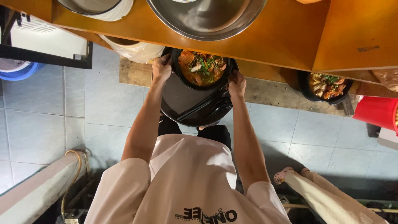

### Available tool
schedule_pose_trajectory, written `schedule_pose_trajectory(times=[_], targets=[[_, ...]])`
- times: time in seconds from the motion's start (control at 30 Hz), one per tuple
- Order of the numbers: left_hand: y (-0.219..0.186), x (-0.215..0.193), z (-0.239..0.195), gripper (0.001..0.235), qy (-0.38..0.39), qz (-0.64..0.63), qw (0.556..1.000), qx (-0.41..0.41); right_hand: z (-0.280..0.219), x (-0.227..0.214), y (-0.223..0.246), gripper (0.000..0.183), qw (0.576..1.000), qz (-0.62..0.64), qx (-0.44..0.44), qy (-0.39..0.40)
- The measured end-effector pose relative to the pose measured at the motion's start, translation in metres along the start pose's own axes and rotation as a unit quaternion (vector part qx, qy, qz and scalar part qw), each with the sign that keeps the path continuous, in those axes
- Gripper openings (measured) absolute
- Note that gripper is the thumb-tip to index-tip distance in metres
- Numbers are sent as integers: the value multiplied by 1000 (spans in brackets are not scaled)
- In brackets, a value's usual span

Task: Preparing a serving tray with food bowls and utensils in a restaurant kitchen.

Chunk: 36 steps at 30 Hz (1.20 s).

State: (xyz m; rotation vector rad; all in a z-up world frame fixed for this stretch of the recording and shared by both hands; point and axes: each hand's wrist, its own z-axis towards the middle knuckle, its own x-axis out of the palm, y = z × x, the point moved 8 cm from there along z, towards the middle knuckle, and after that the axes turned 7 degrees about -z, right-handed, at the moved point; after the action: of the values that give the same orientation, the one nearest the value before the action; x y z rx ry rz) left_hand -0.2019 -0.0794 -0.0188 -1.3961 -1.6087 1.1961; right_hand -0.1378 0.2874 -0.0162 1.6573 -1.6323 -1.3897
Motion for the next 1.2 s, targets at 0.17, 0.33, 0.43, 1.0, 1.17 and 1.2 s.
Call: schedule_pose_trajectory(times=[0.17, 0.33, 0.43, 1.0, 1.17, 1.2], targets=[[-5, 6, 6, 31, 10, -2, 1000, 1, -2, -3, 5, 31, 1000, 3, 27, 8], [-7, -1, -4, 34, 1, 22, 1000, 18, -4, -3, 6, 34, 1000, -9, -1, 24], [16, 0, -10, 33, 16, -26, 999, 21, -11, -7, 9, 35, 997, -74, 2, 26], [112, 45, -98, 65, 70, -308, 947, -51, -7, -22, -63, 37, 984, 26, -132, 121], [67, 39, -109, 74, 105, -297, 948, -40, -9, 2, -64, 42, 980, 81, -125, 131], [66, 40, -109, 75, 128, -312, 941, -32, -15, 0, -57, 44, 982, 81, -116, 124]])
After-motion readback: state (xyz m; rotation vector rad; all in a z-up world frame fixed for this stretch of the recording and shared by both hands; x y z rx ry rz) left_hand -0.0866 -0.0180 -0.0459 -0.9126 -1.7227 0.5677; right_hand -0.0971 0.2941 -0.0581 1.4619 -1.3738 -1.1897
